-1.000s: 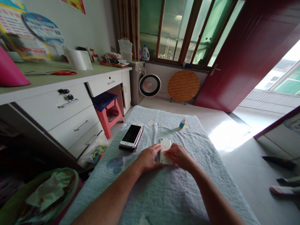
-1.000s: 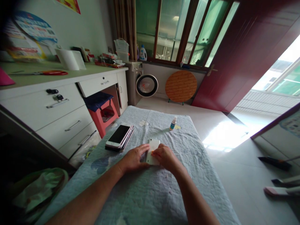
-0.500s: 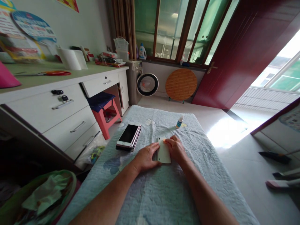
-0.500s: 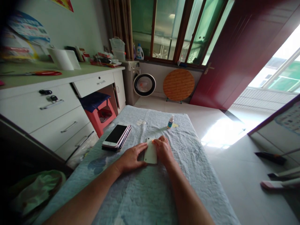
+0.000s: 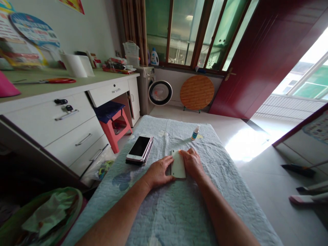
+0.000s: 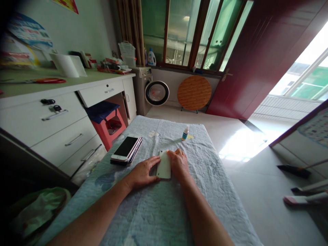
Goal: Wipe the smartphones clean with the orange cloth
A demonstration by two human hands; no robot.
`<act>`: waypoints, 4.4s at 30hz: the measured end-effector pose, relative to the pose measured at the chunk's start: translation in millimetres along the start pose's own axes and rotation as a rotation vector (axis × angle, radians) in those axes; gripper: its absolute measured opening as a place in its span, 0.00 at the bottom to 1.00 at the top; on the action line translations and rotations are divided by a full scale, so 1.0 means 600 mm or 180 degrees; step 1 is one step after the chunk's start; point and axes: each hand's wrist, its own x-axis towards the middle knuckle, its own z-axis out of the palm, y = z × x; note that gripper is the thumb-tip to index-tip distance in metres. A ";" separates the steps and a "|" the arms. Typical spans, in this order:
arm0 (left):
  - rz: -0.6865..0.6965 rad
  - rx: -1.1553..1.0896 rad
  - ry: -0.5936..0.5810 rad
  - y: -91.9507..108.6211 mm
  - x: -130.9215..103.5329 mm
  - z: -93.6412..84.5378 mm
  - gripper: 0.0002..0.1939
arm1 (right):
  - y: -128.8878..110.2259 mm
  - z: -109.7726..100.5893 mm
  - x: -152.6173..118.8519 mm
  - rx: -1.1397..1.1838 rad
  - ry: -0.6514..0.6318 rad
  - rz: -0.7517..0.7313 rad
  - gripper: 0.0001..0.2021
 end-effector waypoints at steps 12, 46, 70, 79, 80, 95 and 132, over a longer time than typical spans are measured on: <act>-0.0034 0.0015 -0.0026 -0.002 0.002 0.002 0.39 | -0.009 -0.032 -0.017 -0.0091 -0.0328 0.0039 0.12; 0.0024 -0.0120 0.0026 -0.001 0.002 0.002 0.41 | -0.011 -0.017 -0.014 0.0462 0.0254 0.0034 0.11; 0.0090 -0.0164 0.0093 -0.003 0.002 0.003 0.41 | -0.049 -0.028 -0.029 0.0081 -0.0330 -0.0621 0.12; -0.0031 -0.0071 0.0024 0.004 0.001 -0.001 0.40 | -0.021 -0.007 -0.011 -0.0132 0.0000 -0.0236 0.15; -0.0027 -0.0066 0.0028 0.004 0.001 -0.001 0.40 | -0.019 -0.006 -0.010 -0.0096 -0.0005 -0.0181 0.15; 0.0023 0.0004 0.0009 0.003 0.001 -0.001 0.41 | -0.009 -0.001 0.000 -0.0052 -0.0131 -0.0086 0.15; -0.0055 0.0013 -0.0053 0.005 0.002 -0.003 0.39 | -0.012 -0.038 -0.018 0.0072 -0.0338 0.0191 0.11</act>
